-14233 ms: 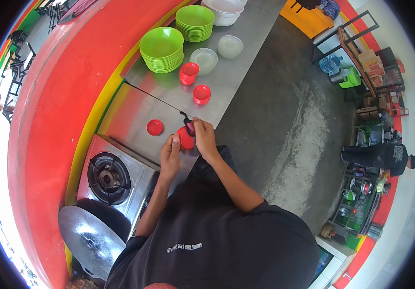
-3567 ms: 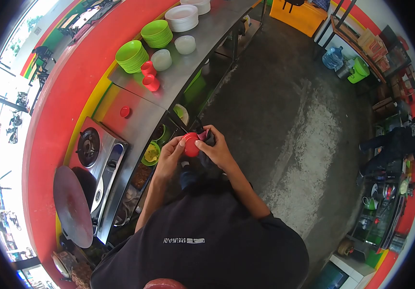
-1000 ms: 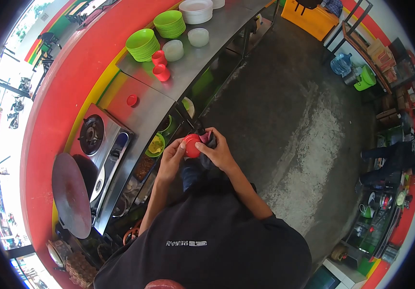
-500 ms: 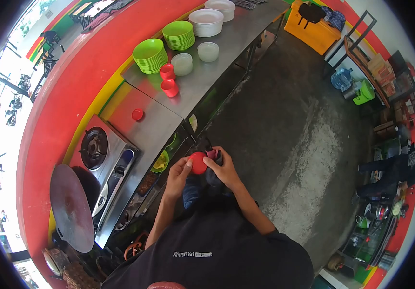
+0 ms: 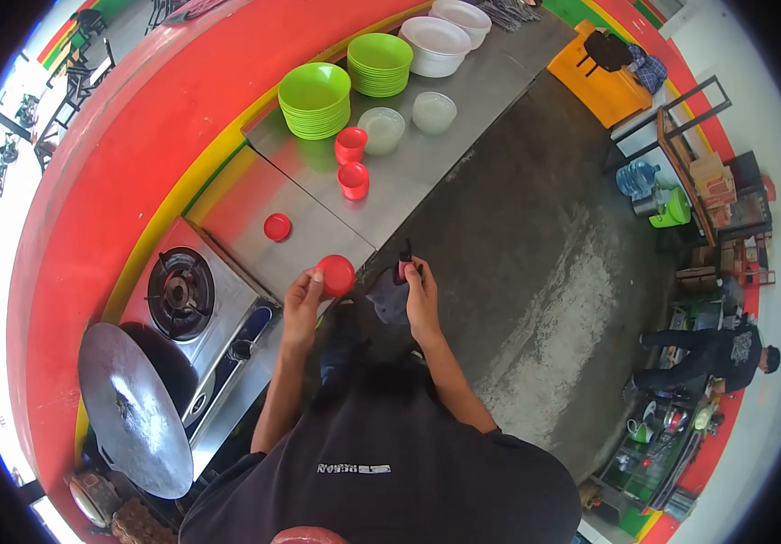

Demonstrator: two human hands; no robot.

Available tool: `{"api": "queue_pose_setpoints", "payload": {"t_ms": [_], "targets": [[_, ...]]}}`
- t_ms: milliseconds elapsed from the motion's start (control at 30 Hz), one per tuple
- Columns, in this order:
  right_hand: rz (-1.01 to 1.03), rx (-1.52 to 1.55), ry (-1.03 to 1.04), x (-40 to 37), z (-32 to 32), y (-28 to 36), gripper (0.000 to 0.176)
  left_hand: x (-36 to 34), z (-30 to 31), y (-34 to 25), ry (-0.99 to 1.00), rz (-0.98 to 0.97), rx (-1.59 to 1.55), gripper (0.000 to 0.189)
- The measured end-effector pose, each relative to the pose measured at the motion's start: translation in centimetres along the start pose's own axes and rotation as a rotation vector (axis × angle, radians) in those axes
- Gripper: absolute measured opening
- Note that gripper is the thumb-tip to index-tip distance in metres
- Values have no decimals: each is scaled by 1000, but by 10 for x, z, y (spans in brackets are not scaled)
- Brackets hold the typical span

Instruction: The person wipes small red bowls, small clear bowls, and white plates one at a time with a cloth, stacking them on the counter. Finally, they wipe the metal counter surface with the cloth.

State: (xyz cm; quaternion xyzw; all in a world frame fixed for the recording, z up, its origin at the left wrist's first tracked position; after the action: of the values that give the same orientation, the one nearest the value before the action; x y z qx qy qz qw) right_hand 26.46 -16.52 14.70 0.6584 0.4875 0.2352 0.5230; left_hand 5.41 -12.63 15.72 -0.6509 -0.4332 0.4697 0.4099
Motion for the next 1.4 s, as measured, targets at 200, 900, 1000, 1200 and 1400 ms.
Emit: {"api": "queue_pose_setpoints", "payload": {"t_ms": [200, 900, 1000, 1200, 1400], "targets": [[97, -241, -12, 31, -59, 13, 23, 53, 56, -32, -42, -10, 84, 34], [-530, -200, 132, 80, -70, 5, 57, 114, 14, -51, 398, -236, 535, 15], [-504, -241, 222, 100, -70, 8, 51, 123, -2, -57, 408, -408, 754, 15], [-456, -244, 371, 163, -46, -3, 32, 150, -30, -49, 142, -513, 768, 22], [-290, -437, 506, 217, -45, -2, 36, 194, -43, -21, -155, -110, 602, 21]]}}
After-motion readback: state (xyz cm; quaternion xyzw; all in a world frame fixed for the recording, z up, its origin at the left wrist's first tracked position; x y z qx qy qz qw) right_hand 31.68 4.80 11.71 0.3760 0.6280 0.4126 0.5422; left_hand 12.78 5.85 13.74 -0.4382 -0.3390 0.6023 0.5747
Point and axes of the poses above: each hand's wrist, its own x-axis towards the middle knuckle, its own z-axis out of the back of the hand, y = z × x, the point moved 2 cm from there along x, towards the middle knuckle, and after that the axes turned 10 degrees about x, right-handed, at the moved point
